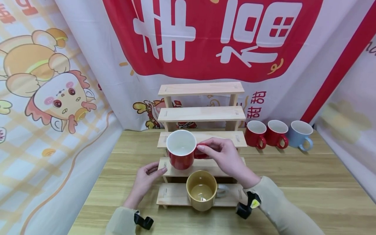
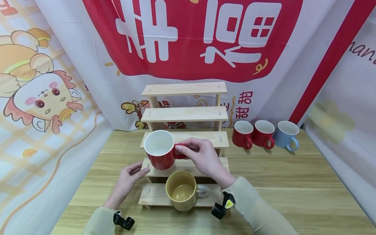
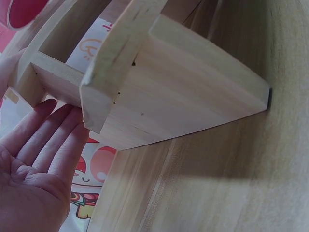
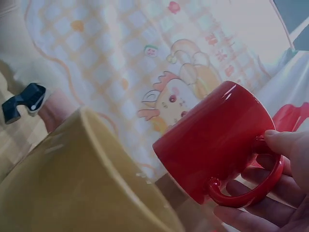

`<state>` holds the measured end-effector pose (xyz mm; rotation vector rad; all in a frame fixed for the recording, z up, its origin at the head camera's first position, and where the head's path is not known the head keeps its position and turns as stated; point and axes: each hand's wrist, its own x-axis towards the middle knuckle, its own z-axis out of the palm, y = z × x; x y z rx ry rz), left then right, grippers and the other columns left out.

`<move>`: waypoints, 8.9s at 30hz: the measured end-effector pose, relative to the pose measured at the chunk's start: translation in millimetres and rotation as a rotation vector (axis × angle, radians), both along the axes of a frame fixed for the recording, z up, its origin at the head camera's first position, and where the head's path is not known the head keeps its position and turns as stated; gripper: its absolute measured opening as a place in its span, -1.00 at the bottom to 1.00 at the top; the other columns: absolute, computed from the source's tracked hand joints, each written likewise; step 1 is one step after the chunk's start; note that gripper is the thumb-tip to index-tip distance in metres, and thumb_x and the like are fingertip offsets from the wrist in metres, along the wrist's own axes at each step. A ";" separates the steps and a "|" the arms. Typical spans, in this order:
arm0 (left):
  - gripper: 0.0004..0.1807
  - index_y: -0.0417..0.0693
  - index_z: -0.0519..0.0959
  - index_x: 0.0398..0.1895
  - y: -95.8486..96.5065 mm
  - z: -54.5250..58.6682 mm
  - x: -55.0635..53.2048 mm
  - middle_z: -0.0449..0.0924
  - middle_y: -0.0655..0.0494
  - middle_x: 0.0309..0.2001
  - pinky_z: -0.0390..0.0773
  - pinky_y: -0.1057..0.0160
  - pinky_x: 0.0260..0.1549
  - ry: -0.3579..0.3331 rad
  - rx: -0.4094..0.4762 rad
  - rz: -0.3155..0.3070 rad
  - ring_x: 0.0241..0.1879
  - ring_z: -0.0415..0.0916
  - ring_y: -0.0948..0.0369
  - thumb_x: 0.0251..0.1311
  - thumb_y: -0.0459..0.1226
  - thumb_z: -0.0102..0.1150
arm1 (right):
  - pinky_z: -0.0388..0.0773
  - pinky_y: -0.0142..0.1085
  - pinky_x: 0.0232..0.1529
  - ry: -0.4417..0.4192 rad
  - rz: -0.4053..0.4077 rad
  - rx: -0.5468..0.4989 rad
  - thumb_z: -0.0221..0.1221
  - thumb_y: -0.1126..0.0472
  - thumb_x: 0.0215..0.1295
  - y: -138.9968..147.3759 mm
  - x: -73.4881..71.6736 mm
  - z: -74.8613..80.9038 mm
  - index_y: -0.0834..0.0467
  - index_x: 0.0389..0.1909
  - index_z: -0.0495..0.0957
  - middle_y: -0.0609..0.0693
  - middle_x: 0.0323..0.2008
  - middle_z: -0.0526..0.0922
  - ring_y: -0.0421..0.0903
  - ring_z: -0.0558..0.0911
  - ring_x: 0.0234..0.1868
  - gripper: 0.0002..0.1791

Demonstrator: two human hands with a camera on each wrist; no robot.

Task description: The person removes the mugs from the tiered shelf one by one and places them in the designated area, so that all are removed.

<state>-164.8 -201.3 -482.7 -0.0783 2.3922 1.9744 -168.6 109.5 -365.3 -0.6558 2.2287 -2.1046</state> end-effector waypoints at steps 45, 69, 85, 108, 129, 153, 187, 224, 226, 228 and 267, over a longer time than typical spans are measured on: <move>-0.32 -0.28 0.55 0.24 -1.3 -3.4 0.9 0.63 -0.21 0.11 0.63 0.26 0.01 -0.011 -0.008 0.006 0.09 0.61 -0.04 0.12 -0.11 0.54 | 0.66 -0.46 -0.25 -0.061 -0.600 0.083 0.31 0.12 0.40 182.8 23.7 24.9 0.16 0.10 0.68 -0.13 -0.20 0.73 -0.28 0.74 -0.27 -0.67; -0.33 -0.29 0.55 0.23 -0.9 -3.5 1.2 0.64 -0.21 0.09 0.64 0.26 -0.01 0.000 0.000 0.001 0.07 0.63 -0.02 0.12 -0.13 0.54 | 0.66 -0.49 -0.45 -0.222 -0.738 -0.073 0.38 0.13 0.32 255.7 27.3 -29.1 -0.07 -0.24 0.75 -0.30 -0.35 0.75 -0.38 0.71 -0.38 -0.96; -0.33 -0.28 0.56 0.23 -0.9 -3.1 -0.3 0.64 -0.21 0.09 0.64 0.27 -0.01 0.004 -0.006 0.004 0.07 0.63 -0.02 0.12 -0.12 0.53 | 0.69 -0.43 -0.37 -0.276 -0.727 0.180 0.31 -0.01 0.39 232.1 27.8 -91.8 0.11 -0.13 0.71 -0.38 -0.38 0.72 -0.41 0.71 -0.33 -0.73; -0.34 -0.30 0.56 0.22 -0.5 -2.6 0.5 0.65 -0.22 0.08 0.65 0.27 -0.03 0.014 -0.016 0.010 0.05 0.63 -0.03 0.13 -0.13 0.53 | 0.63 -0.44 -0.48 -0.297 -0.800 0.365 0.38 -0.11 0.30 200.7 30.1 -111.8 0.35 -0.04 0.70 0.02 -0.31 0.79 -0.29 0.68 -0.43 -0.44; -0.35 -0.28 0.57 0.22 -0.5 -3.8 -1.4 0.66 -0.19 0.07 0.65 0.28 -0.04 0.004 0.000 0.009 0.05 0.63 -0.01 0.12 -0.13 0.54 | 0.54 -0.61 -0.32 -0.061 -0.866 0.421 0.42 -0.13 0.24 179.6 41.0 -49.8 0.13 0.03 0.73 -0.18 -0.20 0.77 -0.46 0.64 -0.26 -0.51; -0.35 -0.26 0.56 0.22 -0.6 -4.4 -1.4 0.65 -0.17 0.08 0.64 0.28 -0.02 -0.009 -0.004 0.008 0.06 0.62 -0.01 0.12 -0.13 0.54 | 0.69 -0.31 -0.10 -0.059 -0.088 0.239 0.39 0.14 0.32 72.1 75.7 -59.3 0.12 -0.04 0.75 -0.07 -0.09 0.77 -0.12 0.73 -0.12 -0.75; -0.31 -0.25 0.56 0.23 -0.5 -5.6 -1.1 0.65 -0.17 0.08 0.64 0.28 -0.02 -0.024 -0.025 0.023 0.07 0.61 -0.01 0.10 -0.08 0.55 | 0.73 -0.16 -0.15 -0.213 -0.041 0.096 0.32 0.19 0.39 53.2 74.7 -91.0 0.26 -0.10 0.74 0.08 -0.21 0.78 0.02 0.75 -0.18 -0.78; -0.28 -0.25 0.55 0.25 1.5 -2.7 -2.8 0.63 -0.20 0.12 0.62 0.26 0.03 -0.026 -0.012 0.015 0.10 0.60 -0.02 0.09 -0.05 0.54 | 0.73 -0.05 -0.22 -0.112 -0.082 0.053 0.25 0.34 0.43 92.9 73.5 -42.2 0.40 -0.13 0.69 0.15 -0.24 0.77 0.11 0.78 -0.28 -0.82; -0.29 -0.25 0.55 0.25 1.5 -2.4 -2.6 0.62 -0.20 0.12 0.62 0.26 0.02 -0.025 -0.007 0.016 0.10 0.60 -0.02 0.10 -0.07 0.54 | 0.74 -0.08 -0.23 -0.103 -0.122 0.052 0.21 0.36 0.45 101.4 74.2 -34.5 0.44 -0.12 0.67 0.14 -0.25 0.77 0.08 0.78 -0.29 -0.82; -0.31 -0.26 0.55 0.24 1.6 -2.5 -2.5 0.62 -0.21 0.12 0.62 0.28 0.01 -0.021 -0.001 0.016 0.10 0.60 -0.03 0.11 -0.09 0.54 | 0.73 -0.09 -0.22 -0.095 -0.165 0.034 0.19 0.38 0.46 111.1 74.4 -27.9 0.46 -0.11 0.66 0.12 -0.25 0.76 0.06 0.78 -0.30 -0.82; -0.34 -0.30 0.55 0.24 1.9 -0.9 0.4 0.63 -0.22 0.11 0.62 0.31 -0.01 -0.008 0.011 0.016 0.09 0.60 -0.01 0.14 -0.13 0.52 | 0.71 -0.21 -0.37 -0.115 -0.678 -0.484 0.33 0.28 0.33 276.1 42.3 -22.6 0.39 0.04 0.67 0.01 -0.13 0.78 -0.11 0.78 -0.24 -0.67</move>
